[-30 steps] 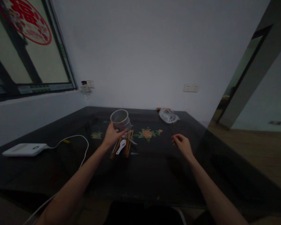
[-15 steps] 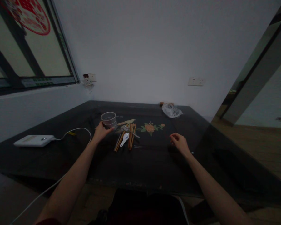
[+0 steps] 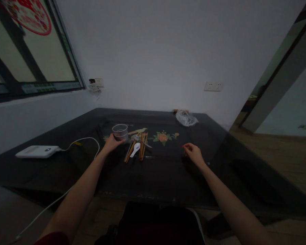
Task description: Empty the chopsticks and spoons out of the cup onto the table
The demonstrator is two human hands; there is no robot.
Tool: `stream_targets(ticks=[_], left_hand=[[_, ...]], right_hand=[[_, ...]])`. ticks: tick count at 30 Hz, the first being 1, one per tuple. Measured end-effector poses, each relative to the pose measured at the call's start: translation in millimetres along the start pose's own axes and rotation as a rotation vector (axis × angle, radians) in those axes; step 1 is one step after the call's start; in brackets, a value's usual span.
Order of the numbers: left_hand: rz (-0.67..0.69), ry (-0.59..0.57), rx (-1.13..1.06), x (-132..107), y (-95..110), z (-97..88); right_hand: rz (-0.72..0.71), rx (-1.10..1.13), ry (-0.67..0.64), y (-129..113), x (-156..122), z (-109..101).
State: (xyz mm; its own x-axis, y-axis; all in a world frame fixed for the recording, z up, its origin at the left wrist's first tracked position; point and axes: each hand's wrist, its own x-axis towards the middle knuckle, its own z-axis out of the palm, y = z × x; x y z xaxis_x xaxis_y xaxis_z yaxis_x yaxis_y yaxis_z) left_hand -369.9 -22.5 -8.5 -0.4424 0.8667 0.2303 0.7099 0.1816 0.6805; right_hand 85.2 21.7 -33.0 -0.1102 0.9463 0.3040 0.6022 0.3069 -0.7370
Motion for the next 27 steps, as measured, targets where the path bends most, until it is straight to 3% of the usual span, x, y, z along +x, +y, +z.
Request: stream_targets(ticks=[21, 24, 27], left_hand=[[0.122, -0.023, -0.169, 1, -6, 16.8], [0.149, 0.012, -0.204, 2, -3, 16.0], [0.19, 0.133, -0.208, 2, 3, 10.5]], right_hand=[[-0.012, 0.005, -0.018, 7, 2, 2], [-0.028, -0.005, -0.02, 8, 2, 2], [-0.022, -0.011, -0.023, 7, 2, 2]])
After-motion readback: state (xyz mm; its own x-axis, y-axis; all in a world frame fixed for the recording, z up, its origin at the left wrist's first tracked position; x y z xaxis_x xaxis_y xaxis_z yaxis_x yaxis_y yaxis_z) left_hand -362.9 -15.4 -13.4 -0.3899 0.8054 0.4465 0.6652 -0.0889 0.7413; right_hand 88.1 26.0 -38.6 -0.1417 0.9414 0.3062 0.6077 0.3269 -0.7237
